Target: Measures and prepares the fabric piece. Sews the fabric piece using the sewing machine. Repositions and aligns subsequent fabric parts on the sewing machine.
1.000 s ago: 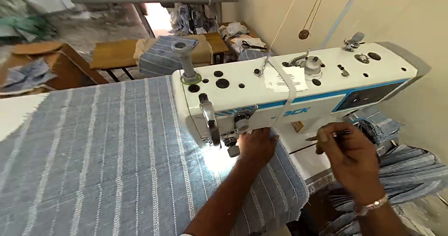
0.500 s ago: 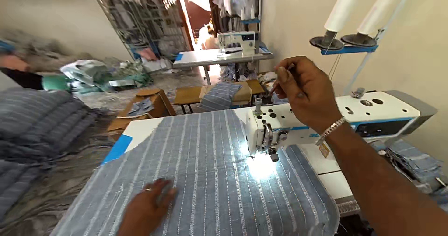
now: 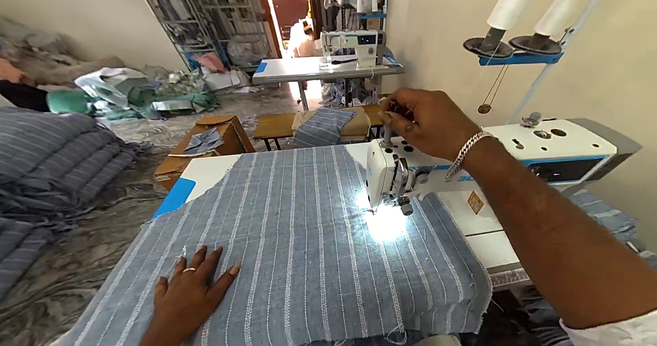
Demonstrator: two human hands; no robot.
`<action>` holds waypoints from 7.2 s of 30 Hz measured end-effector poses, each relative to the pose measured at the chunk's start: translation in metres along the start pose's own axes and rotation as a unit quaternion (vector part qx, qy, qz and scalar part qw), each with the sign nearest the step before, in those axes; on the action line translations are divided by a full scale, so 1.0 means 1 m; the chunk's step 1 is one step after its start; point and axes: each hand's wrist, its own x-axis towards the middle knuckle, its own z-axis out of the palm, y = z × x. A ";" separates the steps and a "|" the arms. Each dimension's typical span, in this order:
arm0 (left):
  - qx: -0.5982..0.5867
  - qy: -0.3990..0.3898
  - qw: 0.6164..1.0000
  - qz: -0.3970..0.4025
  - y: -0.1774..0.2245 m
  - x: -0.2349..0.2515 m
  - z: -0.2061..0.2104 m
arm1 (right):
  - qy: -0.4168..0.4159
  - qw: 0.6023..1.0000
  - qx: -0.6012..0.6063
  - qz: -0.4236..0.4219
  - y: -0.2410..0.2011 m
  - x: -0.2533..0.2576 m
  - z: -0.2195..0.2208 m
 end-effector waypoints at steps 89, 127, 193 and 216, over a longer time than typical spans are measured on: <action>0.016 -0.083 0.935 0.345 0.281 0.010 0.058 | -0.151 0.985 0.081 -0.023 0.065 -0.165 0.172; 0.136 -0.167 0.974 0.069 0.117 -0.023 -0.020 | -0.172 0.982 -0.074 -0.013 0.085 -0.168 0.174; 0.009 -0.039 0.988 0.151 0.162 0.105 0.038 | -0.046 0.997 -0.007 0.054 0.032 -0.201 0.189; -0.097 -0.024 0.983 0.157 0.150 0.025 0.009 | -0.086 0.935 0.147 0.311 -0.027 -0.161 0.173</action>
